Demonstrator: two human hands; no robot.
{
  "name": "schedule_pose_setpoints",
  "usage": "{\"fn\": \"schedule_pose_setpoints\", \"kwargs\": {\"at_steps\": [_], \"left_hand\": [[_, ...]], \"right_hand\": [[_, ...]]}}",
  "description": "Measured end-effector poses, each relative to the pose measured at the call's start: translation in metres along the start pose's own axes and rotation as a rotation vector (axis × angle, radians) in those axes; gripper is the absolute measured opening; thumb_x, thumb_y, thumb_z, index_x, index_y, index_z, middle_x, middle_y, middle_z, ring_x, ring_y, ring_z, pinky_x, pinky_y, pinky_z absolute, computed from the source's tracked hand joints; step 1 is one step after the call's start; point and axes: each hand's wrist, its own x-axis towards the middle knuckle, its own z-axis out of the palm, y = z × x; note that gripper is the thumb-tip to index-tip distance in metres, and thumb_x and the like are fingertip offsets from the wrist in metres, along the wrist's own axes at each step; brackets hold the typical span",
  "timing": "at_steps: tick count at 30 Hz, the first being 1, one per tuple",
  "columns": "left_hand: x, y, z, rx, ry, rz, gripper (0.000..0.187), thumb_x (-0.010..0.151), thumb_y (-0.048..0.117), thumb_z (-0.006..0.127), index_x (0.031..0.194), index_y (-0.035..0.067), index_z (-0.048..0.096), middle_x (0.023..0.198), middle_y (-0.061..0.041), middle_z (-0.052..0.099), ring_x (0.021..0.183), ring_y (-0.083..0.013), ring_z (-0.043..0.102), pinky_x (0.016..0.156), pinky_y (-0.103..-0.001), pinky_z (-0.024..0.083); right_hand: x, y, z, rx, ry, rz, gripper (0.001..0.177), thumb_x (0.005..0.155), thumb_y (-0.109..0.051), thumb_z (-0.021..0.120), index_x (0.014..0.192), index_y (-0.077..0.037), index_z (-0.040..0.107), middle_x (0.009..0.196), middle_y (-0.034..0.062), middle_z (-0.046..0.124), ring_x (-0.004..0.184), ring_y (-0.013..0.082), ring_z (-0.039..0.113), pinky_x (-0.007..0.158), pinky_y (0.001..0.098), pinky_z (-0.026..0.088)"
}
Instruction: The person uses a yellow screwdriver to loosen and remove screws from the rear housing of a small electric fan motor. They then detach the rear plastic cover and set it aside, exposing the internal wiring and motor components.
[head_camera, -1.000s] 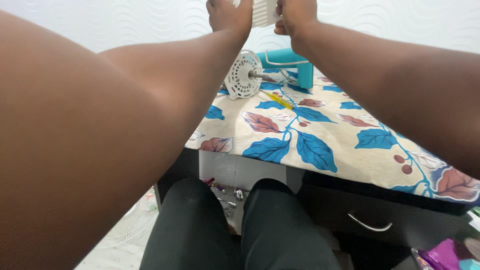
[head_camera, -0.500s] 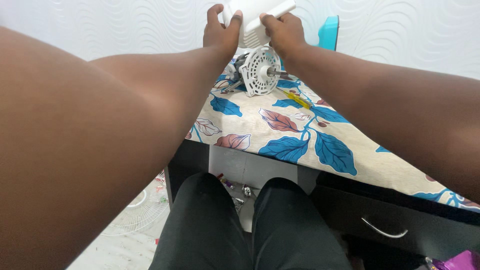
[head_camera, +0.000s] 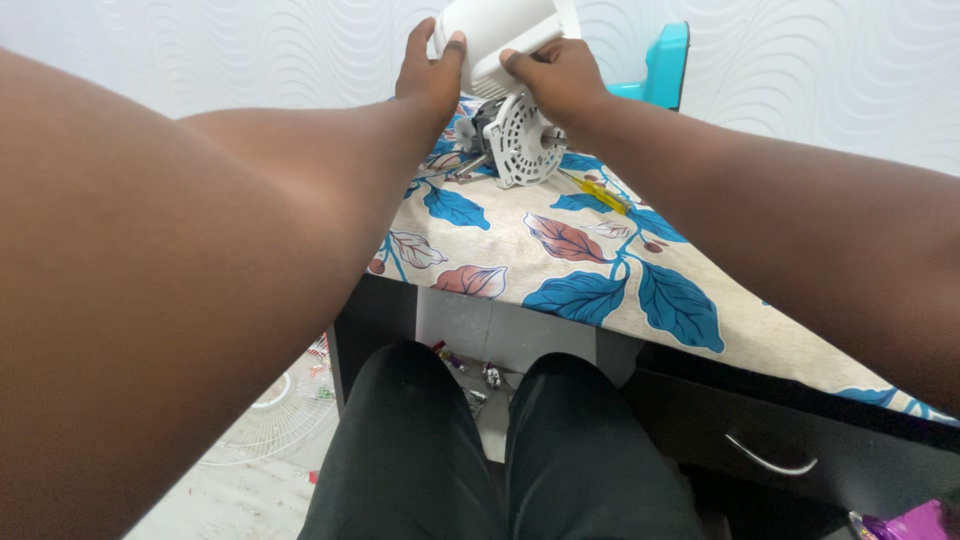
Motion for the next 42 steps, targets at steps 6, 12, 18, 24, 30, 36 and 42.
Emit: {"fn": "schedule_pose_setpoints", "kwargs": {"at_steps": [6,12,18,24,30,36,42], "left_hand": [[-0.010,-0.018,-0.002,0.032,0.060,-0.017,0.081,0.089,0.058,0.062,0.157,0.023,0.035,0.119,-0.014,0.070,0.111,-0.0277,0.071,0.098,-0.043,0.053],[-0.013,-0.020,-0.001,0.180,0.186,0.078,0.077,0.091,0.066,0.061,0.151,0.021,0.047,0.133,-0.017,0.055,0.121,-0.0307,0.061,0.103,-0.043,0.049],[-0.014,-0.004,0.006,0.055,0.260,0.088,0.093,0.082,0.080,0.060,0.150,0.018,0.046,0.141,-0.023,0.046,0.126,-0.0366,0.059,0.107,-0.044,0.049],[-0.042,0.025,-0.002,-0.044,0.220,-0.049,0.122,0.063,0.089,0.068,0.157,0.020,0.030,0.146,-0.022,0.037,0.130,-0.0405,0.053,0.095,-0.048,0.056],[-0.068,0.052,-0.019,-0.048,0.073,-0.149,0.119,0.062,0.077,0.073,0.158,0.027,0.024,0.146,-0.018,0.035,0.122,-0.0383,0.056,0.069,-0.045,0.068],[-0.069,0.031,-0.019,0.014,0.181,-0.016,0.103,0.072,0.064,0.075,0.155,0.016,0.038,0.135,-0.018,0.055,0.110,-0.0345,0.073,0.082,-0.043,0.063],[-0.065,0.016,-0.012,0.143,0.264,0.073,0.092,0.079,0.064,0.075,0.151,0.016,0.045,0.135,-0.020,0.057,0.120,-0.0306,0.064,0.098,-0.040,0.055]], "right_hand": [[-0.009,-0.002,0.003,-0.162,-0.033,-0.110,0.035,0.089,-0.033,0.078,0.104,-0.002,0.080,0.087,0.0084,0.079,0.069,0.0148,0.077,0.061,0.0345,0.063],[-0.013,-0.003,0.002,-0.319,-0.010,-0.148,0.033,0.089,-0.034,0.078,0.100,-0.003,0.081,0.078,0.0092,0.077,0.061,0.0160,0.075,0.053,0.0333,0.060],[-0.009,-0.001,0.006,-0.527,-0.016,-0.230,0.038,0.089,-0.040,0.075,0.102,-0.004,0.080,0.077,0.0114,0.076,0.059,0.0189,0.074,0.058,0.0340,0.061],[-0.002,0.006,0.008,-0.649,-0.037,-0.327,0.040,0.092,-0.042,0.073,0.105,-0.005,0.080,0.080,0.0156,0.076,0.066,0.0246,0.075,0.070,0.0345,0.060],[-0.006,0.004,0.011,-0.730,-0.066,-0.372,0.038,0.091,-0.043,0.072,0.101,-0.007,0.081,0.082,0.0155,0.076,0.075,0.0295,0.074,0.076,0.0398,0.057],[-0.008,0.005,0.010,-0.761,-0.132,-0.395,0.044,0.093,-0.051,0.067,0.103,-0.010,0.081,0.086,0.0152,0.076,0.080,0.0328,0.074,0.079,0.0422,0.056],[-0.002,0.013,0.005,-0.802,-0.128,-0.541,0.059,0.091,-0.061,0.069,0.105,-0.005,0.079,0.095,0.0213,0.075,0.088,0.0389,0.073,0.080,0.0449,0.057]]}}
